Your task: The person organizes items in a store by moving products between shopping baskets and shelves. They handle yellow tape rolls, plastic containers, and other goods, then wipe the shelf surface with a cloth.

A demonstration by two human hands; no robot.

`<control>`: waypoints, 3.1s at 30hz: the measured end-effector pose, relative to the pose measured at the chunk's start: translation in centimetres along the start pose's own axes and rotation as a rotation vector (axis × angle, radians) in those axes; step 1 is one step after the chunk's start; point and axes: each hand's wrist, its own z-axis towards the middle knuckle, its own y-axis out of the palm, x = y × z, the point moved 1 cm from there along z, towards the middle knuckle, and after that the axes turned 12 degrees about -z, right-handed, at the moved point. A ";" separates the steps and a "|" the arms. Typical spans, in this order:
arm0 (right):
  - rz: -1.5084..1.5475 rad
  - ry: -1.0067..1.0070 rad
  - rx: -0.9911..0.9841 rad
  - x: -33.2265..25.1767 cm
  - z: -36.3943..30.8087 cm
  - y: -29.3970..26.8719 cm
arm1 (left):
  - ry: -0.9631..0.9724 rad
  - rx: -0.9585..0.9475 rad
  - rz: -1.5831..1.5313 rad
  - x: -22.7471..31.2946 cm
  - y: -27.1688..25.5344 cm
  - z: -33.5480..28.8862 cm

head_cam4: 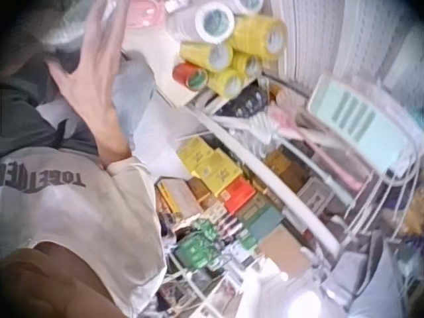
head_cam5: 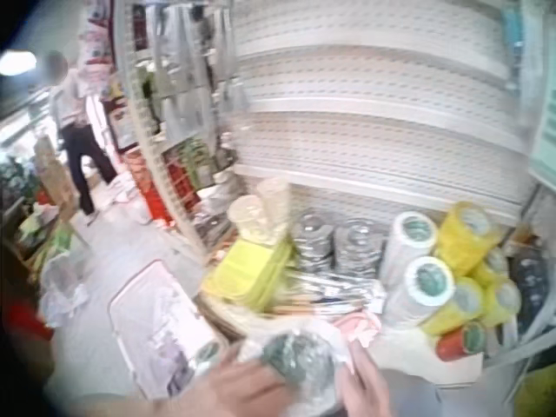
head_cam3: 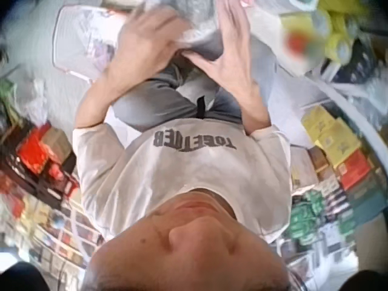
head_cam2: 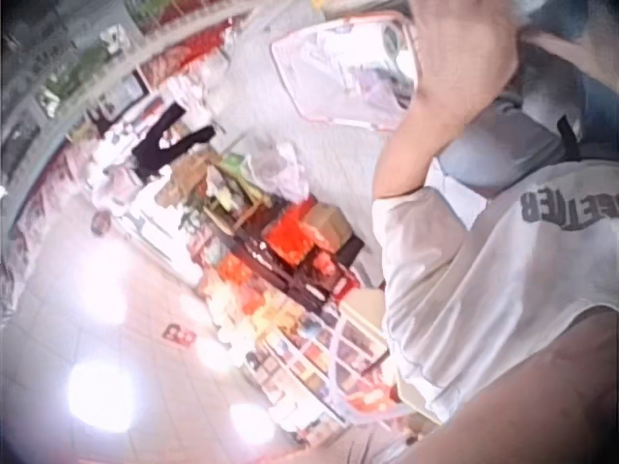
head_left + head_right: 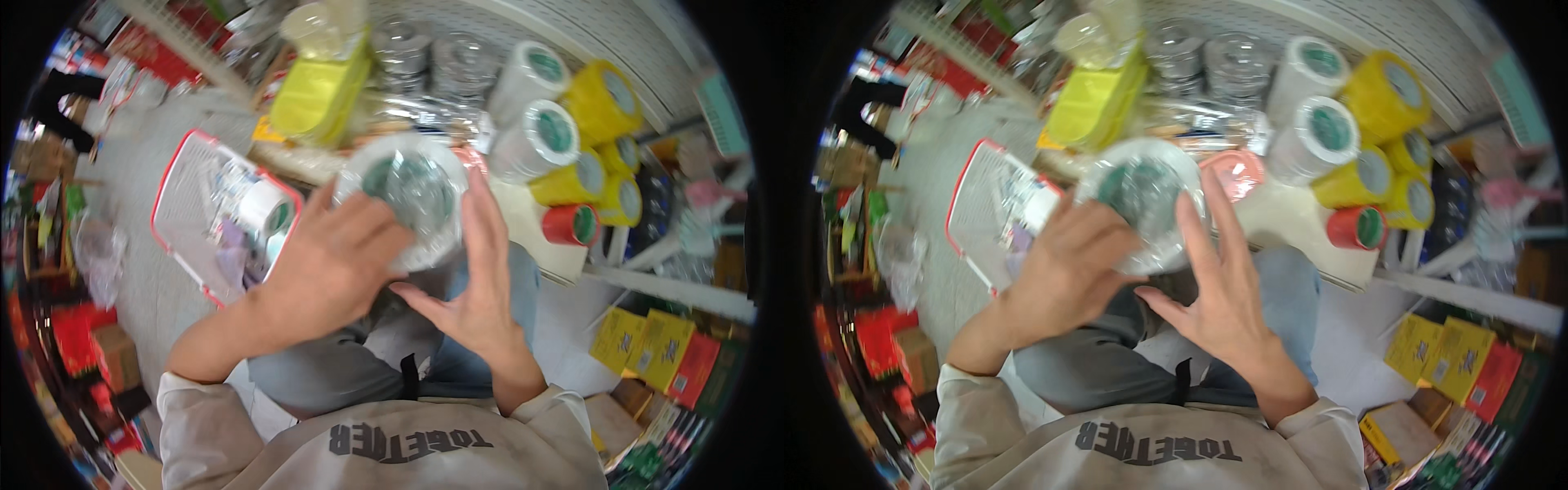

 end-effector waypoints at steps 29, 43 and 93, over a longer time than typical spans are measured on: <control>-0.618 0.290 0.118 17.0 -8.1 -1.3 | -0.469 0.524 0.040 -13.0 -3.2 -6.9; -0.679 0.330 0.061 16.5 -7.8 -0.7 | -1.217 0.301 -0.175 -26.2 4.3 -25.1; -0.775 -0.028 0.424 19.1 14.3 -8.6 | -0.675 0.228 -0.947 -2.9 1.3 1.0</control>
